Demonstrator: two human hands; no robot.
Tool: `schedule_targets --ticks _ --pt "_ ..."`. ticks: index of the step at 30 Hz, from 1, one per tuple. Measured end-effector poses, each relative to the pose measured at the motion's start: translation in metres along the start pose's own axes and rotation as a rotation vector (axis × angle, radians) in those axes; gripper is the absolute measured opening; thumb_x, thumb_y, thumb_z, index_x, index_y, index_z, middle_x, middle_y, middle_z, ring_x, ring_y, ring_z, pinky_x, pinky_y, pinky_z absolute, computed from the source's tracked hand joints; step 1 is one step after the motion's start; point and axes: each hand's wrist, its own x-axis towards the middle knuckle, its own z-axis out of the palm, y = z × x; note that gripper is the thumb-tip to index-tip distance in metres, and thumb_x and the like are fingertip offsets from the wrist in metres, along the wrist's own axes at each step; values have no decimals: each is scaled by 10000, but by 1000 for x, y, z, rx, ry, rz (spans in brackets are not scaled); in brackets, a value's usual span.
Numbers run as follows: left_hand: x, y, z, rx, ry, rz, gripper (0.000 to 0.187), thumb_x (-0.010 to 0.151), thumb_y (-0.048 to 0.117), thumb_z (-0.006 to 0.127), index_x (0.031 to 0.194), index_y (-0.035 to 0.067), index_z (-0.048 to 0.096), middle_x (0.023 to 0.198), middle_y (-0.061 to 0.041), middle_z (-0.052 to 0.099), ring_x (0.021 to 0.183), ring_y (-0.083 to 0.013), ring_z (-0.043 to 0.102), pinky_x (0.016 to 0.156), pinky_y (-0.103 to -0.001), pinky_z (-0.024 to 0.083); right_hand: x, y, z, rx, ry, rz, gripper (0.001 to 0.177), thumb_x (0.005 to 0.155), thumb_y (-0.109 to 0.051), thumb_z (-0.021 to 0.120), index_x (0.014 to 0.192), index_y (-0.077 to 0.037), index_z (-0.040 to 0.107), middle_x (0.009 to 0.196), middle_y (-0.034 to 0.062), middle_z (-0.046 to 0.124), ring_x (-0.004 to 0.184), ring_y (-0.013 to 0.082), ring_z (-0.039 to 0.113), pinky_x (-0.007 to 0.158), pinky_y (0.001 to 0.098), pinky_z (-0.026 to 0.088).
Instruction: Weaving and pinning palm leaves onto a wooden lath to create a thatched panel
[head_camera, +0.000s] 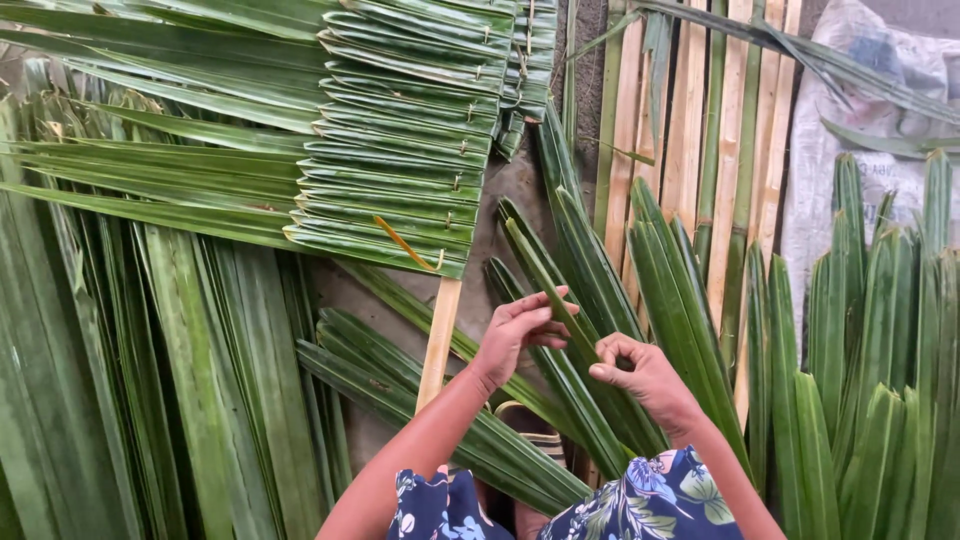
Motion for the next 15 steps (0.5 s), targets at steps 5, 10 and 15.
schedule_targets --ticks 5,10,15 --pt "6 2 4 39 44 25 427 940 102 717 1341 -26 643 1105 -221 743 851 -296 772 697 -402 671 -4 -7 5 -88 9 -58 276 754 -91 914 684 -55 650 867 62 647 783 131 534 705 285 421" --pt "9 8 1 182 45 -22 394 956 148 626 1320 1 662 1119 -160 752 832 -175 724 648 -278 657 -10 -12 -8 101 -90 158 333 845 -134 821 669 -144 539 894 0 519 818 147 456 839 266 291" --pt "22 -15 -20 207 256 39 260 769 109 886 732 130 629 707 2 693 655 -79 658 559 -234 573 -13 -15 -24 212 -45 185 254 984 -172 687 798 -159 514 764 -35 487 720 95 455 689 242 395"
